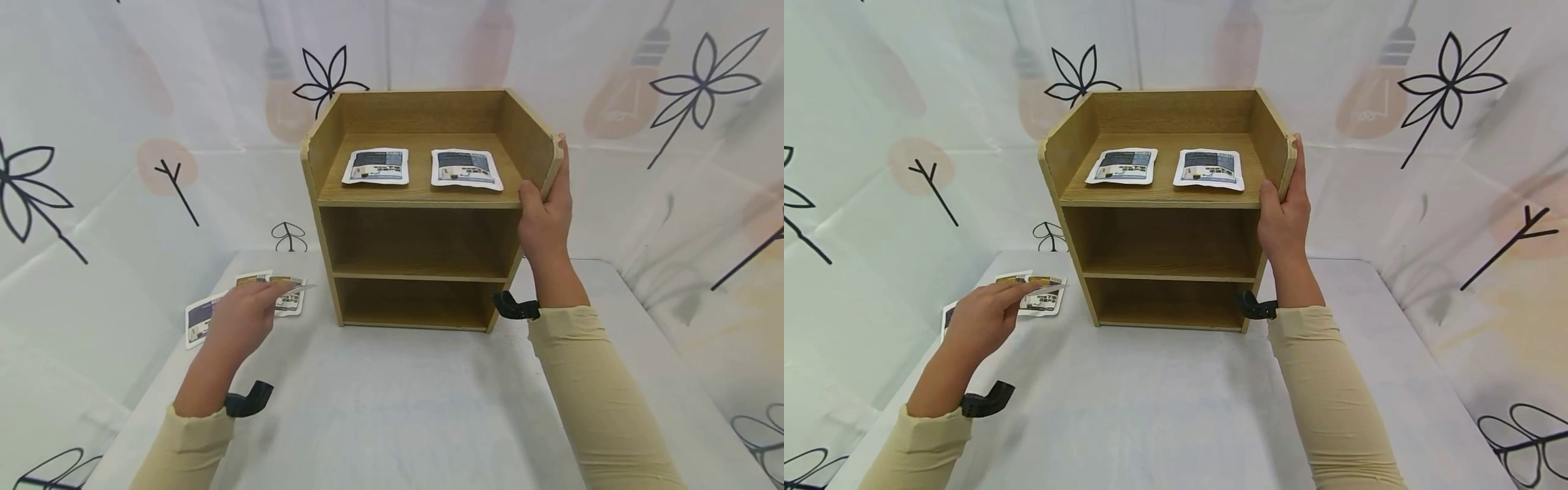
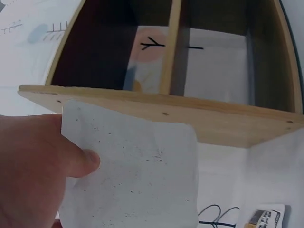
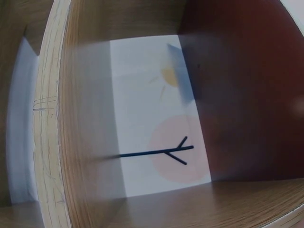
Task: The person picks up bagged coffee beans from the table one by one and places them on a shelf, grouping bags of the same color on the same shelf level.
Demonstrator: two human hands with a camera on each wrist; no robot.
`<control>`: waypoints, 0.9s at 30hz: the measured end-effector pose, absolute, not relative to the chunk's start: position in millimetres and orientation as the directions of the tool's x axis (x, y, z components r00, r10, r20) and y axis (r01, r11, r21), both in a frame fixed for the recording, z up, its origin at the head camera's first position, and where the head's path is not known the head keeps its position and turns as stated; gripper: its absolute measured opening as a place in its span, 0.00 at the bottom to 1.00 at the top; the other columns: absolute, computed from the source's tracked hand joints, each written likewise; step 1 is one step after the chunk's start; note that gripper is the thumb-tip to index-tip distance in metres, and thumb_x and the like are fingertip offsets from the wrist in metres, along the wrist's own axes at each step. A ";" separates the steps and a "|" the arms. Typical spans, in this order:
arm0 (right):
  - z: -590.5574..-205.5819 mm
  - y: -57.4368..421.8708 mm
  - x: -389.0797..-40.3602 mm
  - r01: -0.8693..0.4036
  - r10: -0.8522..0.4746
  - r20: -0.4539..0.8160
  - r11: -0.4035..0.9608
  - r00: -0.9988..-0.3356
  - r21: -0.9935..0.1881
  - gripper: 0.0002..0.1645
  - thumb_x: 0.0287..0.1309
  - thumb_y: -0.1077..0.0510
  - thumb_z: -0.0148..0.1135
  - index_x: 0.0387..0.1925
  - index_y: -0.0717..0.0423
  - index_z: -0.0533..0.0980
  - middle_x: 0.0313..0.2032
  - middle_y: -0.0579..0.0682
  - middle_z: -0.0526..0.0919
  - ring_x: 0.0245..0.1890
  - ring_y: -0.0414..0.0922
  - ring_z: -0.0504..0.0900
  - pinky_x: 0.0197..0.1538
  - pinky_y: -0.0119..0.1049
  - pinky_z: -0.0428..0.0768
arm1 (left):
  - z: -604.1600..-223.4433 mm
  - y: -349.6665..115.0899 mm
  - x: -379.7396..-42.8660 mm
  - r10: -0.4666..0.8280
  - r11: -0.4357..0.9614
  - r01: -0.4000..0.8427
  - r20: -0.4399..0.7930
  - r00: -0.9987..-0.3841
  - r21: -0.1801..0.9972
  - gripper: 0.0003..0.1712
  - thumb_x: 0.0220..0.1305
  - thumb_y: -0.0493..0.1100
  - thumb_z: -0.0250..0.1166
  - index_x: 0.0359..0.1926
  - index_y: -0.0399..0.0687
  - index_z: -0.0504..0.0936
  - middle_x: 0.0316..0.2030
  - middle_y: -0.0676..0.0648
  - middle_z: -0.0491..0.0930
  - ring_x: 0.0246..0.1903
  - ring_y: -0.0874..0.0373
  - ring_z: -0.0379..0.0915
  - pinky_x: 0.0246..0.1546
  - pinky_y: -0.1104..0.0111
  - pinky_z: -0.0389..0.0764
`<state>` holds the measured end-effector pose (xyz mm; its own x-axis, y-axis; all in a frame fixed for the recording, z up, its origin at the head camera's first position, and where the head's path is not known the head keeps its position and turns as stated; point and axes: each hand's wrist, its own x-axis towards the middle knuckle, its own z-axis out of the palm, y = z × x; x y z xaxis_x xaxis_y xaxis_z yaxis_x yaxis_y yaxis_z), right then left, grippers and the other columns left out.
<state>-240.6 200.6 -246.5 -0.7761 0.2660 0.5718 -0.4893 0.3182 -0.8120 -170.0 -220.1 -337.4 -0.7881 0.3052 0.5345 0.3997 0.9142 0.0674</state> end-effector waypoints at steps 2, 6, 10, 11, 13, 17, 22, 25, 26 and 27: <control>-246.0 200.1 -239.6 -0.488 0.267 0.571 0.319 -0.776 -0.813 0.41 0.66 0.58 0.40 0.76 0.31 0.42 0.72 0.40 0.57 0.69 0.39 0.59 0.72 0.37 0.58 | -333.4 -217.9 -167.2 0.314 0.910 0.409 0.543 -0.779 0.061 0.22 0.61 0.29 0.57 0.50 0.55 0.85 0.39 0.46 0.88 0.35 0.48 0.83 0.29 0.59 0.81; -244.9 198.9 -237.8 -0.483 0.266 0.569 0.325 -0.778 -0.813 0.41 0.66 0.58 0.40 0.76 0.31 0.42 0.72 0.40 0.57 0.70 0.39 0.59 0.73 0.37 0.58 | -325.4 -214.2 -161.4 0.337 0.897 0.438 0.566 -0.752 0.048 0.22 0.60 0.28 0.58 0.49 0.54 0.85 0.37 0.46 0.88 0.34 0.48 0.83 0.25 0.60 0.79; -244.5 198.8 -237.3 -0.484 0.264 0.571 0.327 -0.778 -0.812 0.41 0.66 0.58 0.39 0.76 0.32 0.42 0.72 0.40 0.57 0.70 0.39 0.59 0.73 0.37 0.58 | -320.4 -212.2 -157.9 0.355 0.887 0.459 0.571 -0.740 0.043 0.22 0.60 0.28 0.58 0.49 0.55 0.86 0.38 0.48 0.88 0.35 0.49 0.84 0.26 0.59 0.80; -244.5 199.1 -237.5 -0.485 0.264 0.571 0.326 -0.778 -0.812 0.41 0.66 0.58 0.39 0.76 0.32 0.42 0.72 0.40 0.56 0.70 0.39 0.59 0.73 0.37 0.57 | -319.6 -212.0 -157.2 0.359 0.884 0.465 0.571 -0.739 0.045 0.22 0.60 0.28 0.58 0.49 0.55 0.86 0.38 0.48 0.88 0.35 0.49 0.84 0.26 0.59 0.80; -244.9 199.5 -238.2 -0.485 0.264 0.569 0.322 -0.779 -0.813 0.41 0.66 0.58 0.39 0.76 0.32 0.42 0.72 0.39 0.56 0.70 0.39 0.58 0.73 0.37 0.58 | -318.2 -210.9 -155.9 0.368 0.879 0.475 0.574 -0.732 0.043 0.22 0.60 0.29 0.58 0.49 0.55 0.86 0.38 0.49 0.88 0.36 0.49 0.84 0.26 0.60 0.80; -246.1 200.8 -240.2 -0.489 0.263 0.569 0.314 -0.779 -0.814 0.41 0.66 0.58 0.39 0.76 0.31 0.42 0.72 0.39 0.57 0.70 0.39 0.59 0.73 0.37 0.58 | -315.8 -207.8 -153.4 0.384 0.865 0.500 0.591 -0.710 0.039 0.21 0.60 0.29 0.59 0.47 0.55 0.86 0.38 0.50 0.88 0.35 0.50 0.84 0.22 0.62 0.78; -247.0 201.3 -241.1 -0.495 0.261 0.572 0.308 -0.778 -0.813 0.41 0.66 0.59 0.39 0.76 0.31 0.42 0.72 0.40 0.57 0.70 0.39 0.59 0.73 0.37 0.58 | -309.7 -201.8 -148.0 0.386 0.863 0.499 0.537 -0.750 0.077 0.18 0.63 0.33 0.59 0.49 0.55 0.86 0.42 0.50 0.88 0.40 0.51 0.85 0.25 0.61 0.80; -246.9 200.8 -240.7 -0.495 0.261 0.574 0.310 -0.777 -0.812 0.41 0.66 0.59 0.39 0.76 0.31 0.42 0.72 0.40 0.57 0.70 0.39 0.59 0.73 0.37 0.58 | -305.8 -198.4 -145.3 0.391 0.860 0.501 0.501 -0.772 0.101 0.18 0.64 0.34 0.59 0.49 0.55 0.86 0.43 0.50 0.87 0.41 0.52 0.85 0.31 0.59 0.83; -246.8 200.7 -240.5 -0.496 0.260 0.574 0.310 -0.776 -0.811 0.41 0.66 0.59 0.39 0.76 0.32 0.42 0.72 0.40 0.57 0.70 0.39 0.59 0.73 0.37 0.58 | -304.5 -197.4 -144.6 0.391 0.858 0.502 0.496 -0.775 0.107 0.18 0.64 0.34 0.59 0.50 0.55 0.86 0.43 0.50 0.87 0.41 0.52 0.85 0.32 0.59 0.83; -246.7 200.6 -240.3 -0.495 0.262 0.574 0.311 -0.776 -0.811 0.41 0.66 0.58 0.39 0.76 0.31 0.42 0.72 0.40 0.57 0.70 0.39 0.59 0.73 0.37 0.58 | -303.4 -196.4 -144.2 0.392 0.857 0.504 0.492 -0.777 0.112 0.18 0.64 0.34 0.59 0.50 0.55 0.85 0.44 0.50 0.87 0.41 0.52 0.85 0.33 0.59 0.83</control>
<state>-240.3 200.6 -246.7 -0.7761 0.2616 0.5738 -0.4948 0.3115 -0.8113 -144.2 -196.4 -303.4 -0.7771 0.3925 0.4920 0.5037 0.8565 0.1123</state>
